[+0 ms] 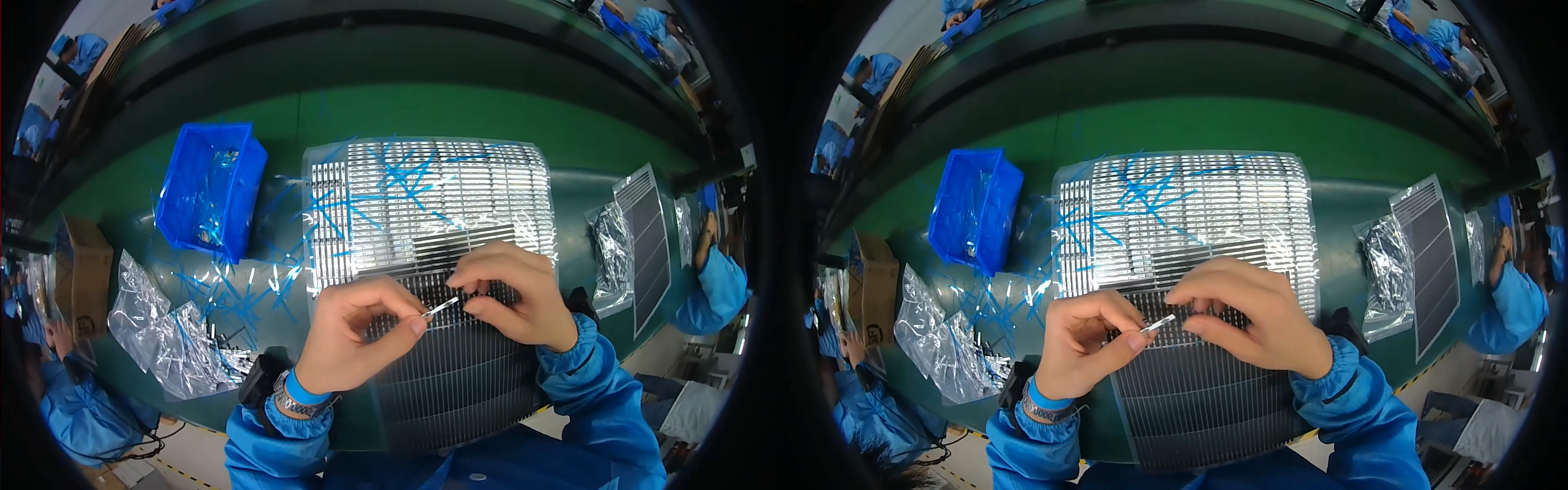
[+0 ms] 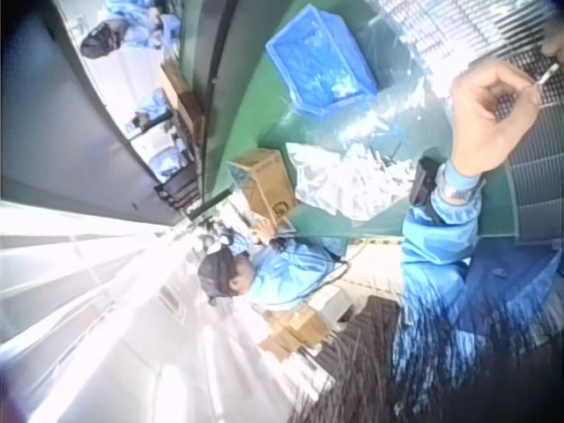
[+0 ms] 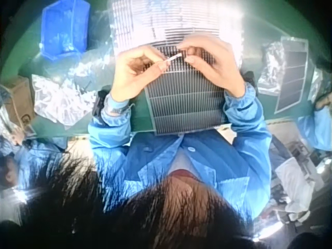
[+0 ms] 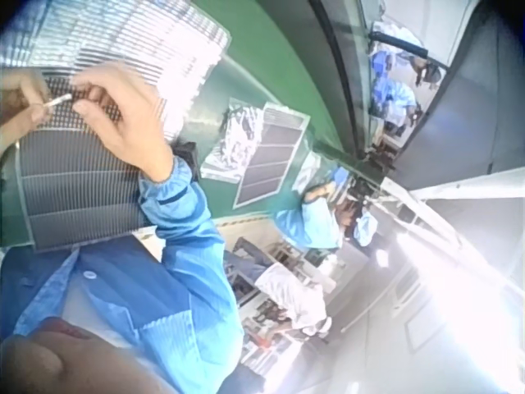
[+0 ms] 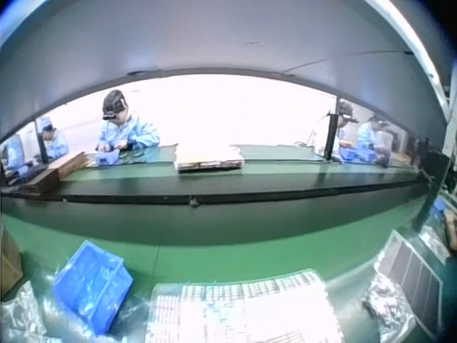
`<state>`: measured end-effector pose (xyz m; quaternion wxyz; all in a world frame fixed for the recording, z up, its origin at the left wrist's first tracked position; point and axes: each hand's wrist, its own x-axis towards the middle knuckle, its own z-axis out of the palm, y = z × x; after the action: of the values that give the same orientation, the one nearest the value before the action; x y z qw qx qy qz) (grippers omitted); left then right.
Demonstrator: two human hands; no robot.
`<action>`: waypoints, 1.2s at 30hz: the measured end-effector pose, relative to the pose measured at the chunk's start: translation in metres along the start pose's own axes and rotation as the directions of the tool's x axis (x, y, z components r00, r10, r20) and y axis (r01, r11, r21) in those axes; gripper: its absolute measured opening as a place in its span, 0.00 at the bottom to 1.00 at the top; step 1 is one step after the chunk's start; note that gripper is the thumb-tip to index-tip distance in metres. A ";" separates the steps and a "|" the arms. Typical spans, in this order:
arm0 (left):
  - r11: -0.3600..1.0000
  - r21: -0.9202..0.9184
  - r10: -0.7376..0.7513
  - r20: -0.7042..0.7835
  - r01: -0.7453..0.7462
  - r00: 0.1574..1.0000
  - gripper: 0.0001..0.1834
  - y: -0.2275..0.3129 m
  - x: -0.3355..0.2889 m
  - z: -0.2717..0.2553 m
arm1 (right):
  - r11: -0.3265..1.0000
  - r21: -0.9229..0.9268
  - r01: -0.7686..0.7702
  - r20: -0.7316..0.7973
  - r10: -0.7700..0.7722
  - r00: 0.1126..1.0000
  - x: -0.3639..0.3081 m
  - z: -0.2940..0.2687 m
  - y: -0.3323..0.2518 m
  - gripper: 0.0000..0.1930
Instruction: Assembling electronic LED strips into a large rectangular grid panel at a manufacturing workstation.
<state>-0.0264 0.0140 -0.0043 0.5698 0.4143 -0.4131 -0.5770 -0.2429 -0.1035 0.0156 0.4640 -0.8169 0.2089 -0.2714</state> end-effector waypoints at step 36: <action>-0.104 0.965 0.577 -0.139 0.241 0.805 0.26 0.091 -0.021 -0.069 | 0.993 -0.062 0.096 -0.530 -0.115 0.840 -0.008 -0.014 0.032 0.05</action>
<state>0.0674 0.0340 0.0603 0.2393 0.7724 -0.5701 0.1454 -0.2606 -0.1233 -0.0081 0.3586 -0.7275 0.2885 -0.5087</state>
